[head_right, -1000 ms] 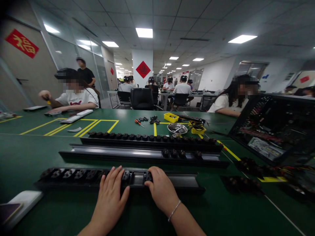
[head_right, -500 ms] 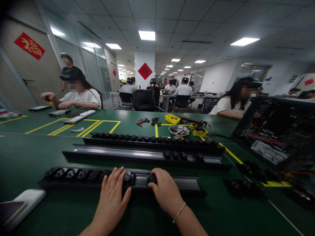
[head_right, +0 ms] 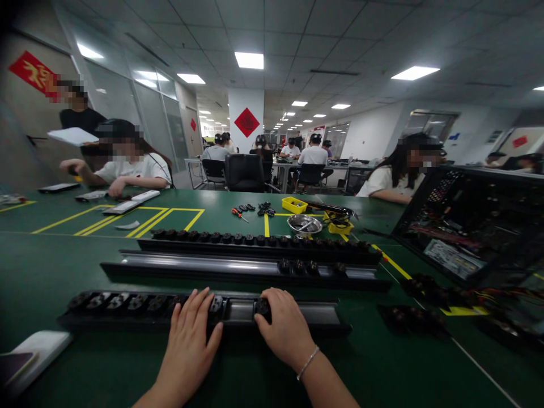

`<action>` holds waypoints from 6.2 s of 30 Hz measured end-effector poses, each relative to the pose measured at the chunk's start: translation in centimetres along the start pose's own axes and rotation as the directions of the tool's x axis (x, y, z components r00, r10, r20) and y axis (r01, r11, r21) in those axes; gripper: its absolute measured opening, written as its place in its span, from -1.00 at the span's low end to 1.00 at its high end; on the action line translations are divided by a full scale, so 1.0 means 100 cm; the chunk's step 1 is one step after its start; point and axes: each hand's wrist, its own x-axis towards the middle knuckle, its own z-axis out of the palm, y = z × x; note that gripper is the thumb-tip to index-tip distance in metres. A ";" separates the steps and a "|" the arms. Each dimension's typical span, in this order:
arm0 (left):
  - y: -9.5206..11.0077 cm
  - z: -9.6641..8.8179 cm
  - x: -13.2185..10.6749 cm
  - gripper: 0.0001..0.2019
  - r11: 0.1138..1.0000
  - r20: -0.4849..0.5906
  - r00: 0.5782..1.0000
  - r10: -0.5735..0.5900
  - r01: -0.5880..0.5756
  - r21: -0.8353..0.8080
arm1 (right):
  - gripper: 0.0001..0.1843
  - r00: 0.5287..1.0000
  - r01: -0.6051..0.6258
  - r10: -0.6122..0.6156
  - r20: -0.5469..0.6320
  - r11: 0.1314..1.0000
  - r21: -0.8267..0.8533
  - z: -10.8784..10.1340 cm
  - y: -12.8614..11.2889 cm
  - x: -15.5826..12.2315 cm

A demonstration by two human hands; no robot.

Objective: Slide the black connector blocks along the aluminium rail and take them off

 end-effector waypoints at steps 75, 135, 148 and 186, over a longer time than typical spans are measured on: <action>0.001 -0.001 -0.001 -0.52 0.998 0.041 0.998 -0.041 0.043 -0.056 | -0.58 0.913 -0.354 0.260 -0.314 0.887 -0.295 -0.001 0.022 -0.013; -0.001 0.004 -0.003 -0.54 0.996 0.022 0.999 -0.044 0.046 -0.074 | -0.41 0.793 -0.602 0.525 -0.309 0.755 -0.261 -0.022 0.049 -0.029; 0.001 0.000 -0.001 -0.53 0.991 0.044 0.996 -0.076 0.080 -0.108 | -0.39 0.844 -0.508 0.409 -0.347 0.815 -0.277 -0.029 0.065 -0.030; 0.015 -0.018 0.001 -0.26 0.834 0.282 0.844 0.456 -0.294 -0.468 | -0.45 0.813 -0.546 0.474 -0.339 0.822 -0.160 -0.040 0.079 -0.031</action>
